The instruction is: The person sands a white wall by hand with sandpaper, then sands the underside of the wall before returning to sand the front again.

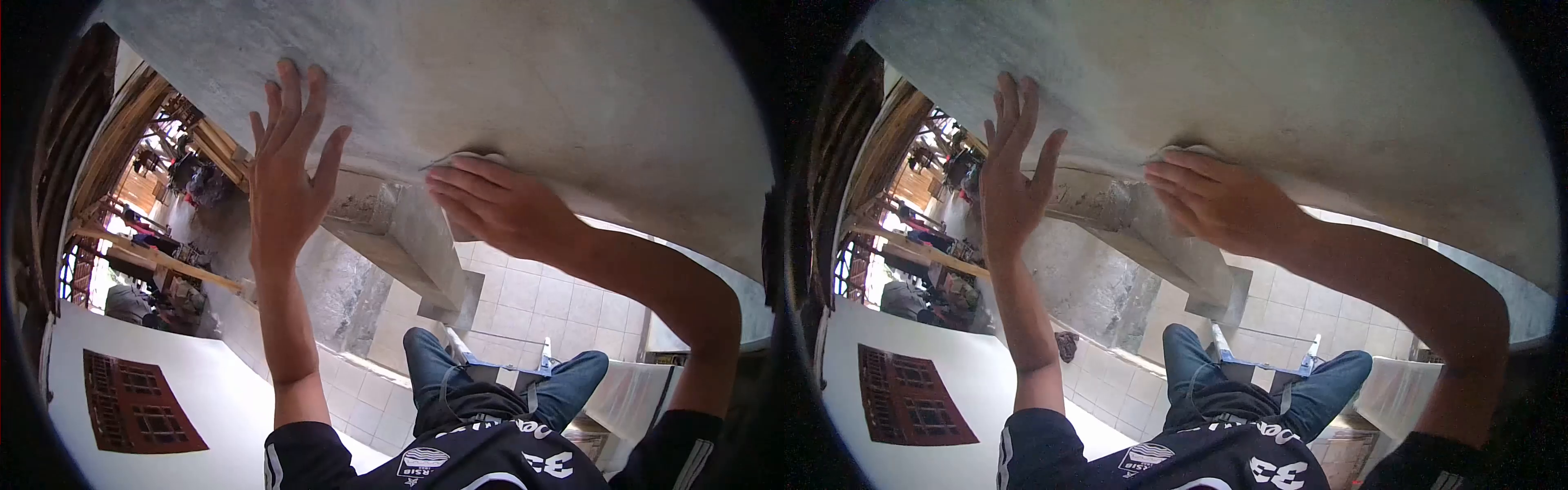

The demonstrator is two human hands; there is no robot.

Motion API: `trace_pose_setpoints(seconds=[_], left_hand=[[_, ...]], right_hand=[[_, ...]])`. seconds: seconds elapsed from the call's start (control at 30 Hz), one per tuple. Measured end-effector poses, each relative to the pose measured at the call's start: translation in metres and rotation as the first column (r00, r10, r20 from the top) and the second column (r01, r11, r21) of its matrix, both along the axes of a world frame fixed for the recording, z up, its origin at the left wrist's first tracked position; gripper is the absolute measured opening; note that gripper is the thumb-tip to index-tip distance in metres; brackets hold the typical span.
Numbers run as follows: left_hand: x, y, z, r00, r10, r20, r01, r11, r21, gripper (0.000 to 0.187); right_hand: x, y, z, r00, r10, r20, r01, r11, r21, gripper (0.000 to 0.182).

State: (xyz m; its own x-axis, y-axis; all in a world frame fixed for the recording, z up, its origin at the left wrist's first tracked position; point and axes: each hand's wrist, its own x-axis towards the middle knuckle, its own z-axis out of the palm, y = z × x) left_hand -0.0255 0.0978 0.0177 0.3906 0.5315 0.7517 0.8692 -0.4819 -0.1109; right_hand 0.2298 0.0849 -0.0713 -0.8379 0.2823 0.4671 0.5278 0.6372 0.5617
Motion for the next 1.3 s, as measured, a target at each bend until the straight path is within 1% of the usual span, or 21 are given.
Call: trace_pose_setpoints(seconds=[0.03,0.1,0.17,0.23,0.3,0.33,0.37,0.47,0.5,0.53,0.6,0.7,0.73,0.77,0.9,1.0,1.03,1.07,1.13,1.23,1.3], left_hand=[[0.004,-0.002,0.000,1.000,0.007,0.016,-0.007,1.000,0.000,0.055],[0.015,-0.005,0.000,0.999,0.025,0.024,-0.025,1.000,-0.011,0.056],[0.014,-0.006,0.002,0.997,0.072,0.005,-0.071,0.997,-0.031,0.058],[0.012,-0.003,0.001,1.000,0.028,-0.012,-0.028,0.999,-0.033,0.059],[0.007,-0.004,-0.001,1.000,0.013,-0.021,-0.014,0.999,-0.044,0.063],[0.006,-0.002,-0.004,1.000,-0.007,-0.010,0.006,0.999,-0.038,0.064],[0.007,-0.001,-0.007,1.000,-0.028,0.002,0.028,0.999,-0.026,0.065],[0.010,0.002,-0.011,0.997,-0.049,0.052,0.049,0.999,0.012,0.066],[0.016,0.002,-0.012,0.996,-0.066,0.061,0.065,0.998,0.016,0.067],[0.020,0.002,-0.011,0.997,-0.050,0.058,0.049,0.999,0.016,0.067],[0.022,-0.002,-0.007,0.999,-0.023,0.046,0.023,1.000,0.010,0.067],[0.018,-0.008,-0.003,1.000,0.008,0.027,-0.005,0.997,-0.080,0.068],[0.013,-0.011,-0.002,0.999,0.042,0.014,-0.040,0.993,-0.109,0.069],[0.009,-0.012,-0.002,0.999,0.026,0.024,-0.023,0.990,-0.137,0.068],[0.008,-0.005,-0.011,0.999,-0.016,0.032,0.018,0.997,-0.070,0.070],[0.018,-0.005,-0.014,0.998,0.027,0.049,-0.024,0.998,-0.059,0.072],[0.021,-0.005,-0.016,0.998,0.015,0.067,-0.012,0.999,-0.046,0.073],[0.021,-0.004,-0.016,0.997,0.001,0.082,0.002,0.999,-0.036,0.073],[0.023,-0.003,-0.018,0.996,-0.007,0.093,0.009,1.000,-0.029,0.073],[0.020,-0.005,-0.017,0.995,0.014,0.102,-0.006,0.997,-0.074,0.072],[0.018,-0.006,-0.017,0.996,0.006,0.085,0.001,0.997,-0.075,0.072]], right_hand=[[-0.007,0.004,-0.009,0.998,-0.006,-0.066,0.004,1.000,-0.031,0.043],[-0.051,0.024,-0.030,0.958,0.020,-0.287,-0.074,0.981,-0.179,0.042],[-0.048,0.027,-0.032,0.937,-0.002,-0.350,-0.060,0.985,-0.164,0.042],[-0.030,0.008,-0.024,0.972,-0.036,-0.234,0.028,0.999,-0.038,0.042],[0.019,-0.014,-0.021,0.984,-0.042,-0.174,0.019,0.991,-0.134,0.046],[0.041,-0.026,-0.019,0.992,-0.101,-0.075,0.095,0.992,-0.089,0.048],[0.059,-0.037,-0.018,0.982,-0.190,0.006,0.190,0.982,0.019,0.052],[0.068,-0.049,-0.018,0.953,-0.300,0.047,0.296,0.953,0.070,0.054],[0.056,-0.047,-0.018,0.953,-0.303,-0.006,0.303,0.952,0.037,0.056],[0.041,-0.037,-0.022,0.964,-0.237,-0.123,0.227,0.970,-0.088,0.057],[0.006,-0.021,-0.028,0.944,-0.193,-0.266,0.176,0.981,-0.085,0.057],[0.007,-0.015,-0.032,0.947,-0.154,-0.282,0.140,0.988,-0.070,0.054],[0.019,-0.022,-0.030,0.953,-0.173,-0.249,0.157,0.984,-0.082,0.055],[0.044,-0.034,-0.024,0.960,-0.185,-0.209,0.170,0.982,-0.086,0.056],[0.084,-0.061,-0.014,0.952,-0.305,0.003,0.305,0.953,0.000,0.056],[0.061,-0.049,-0.024,0.957,-0.261,-0.128,0.262,0.965,-0.008,0.053],[0.049,-0.045,-0.022,0.954,-0.287,-0.085,0.287,0.958,-0.009,0.047],[0.035,-0.037,-0.022,0.957,-0.235,-0.167,0.234,0.972,-0.025,0.048],[0.009,-0.022,-0.030,0.950,-0.214,-0.228,0.216,0.976,-0.016,0.048],[0.034,-0.025,-0.038,0.944,-0.154,-0.291,0.147,0.988,-0.046,0.053],[0.074,-0.045,-0.037,0.956,-0.216,-0.200,0.220,0.975,-0.001,0.051]])
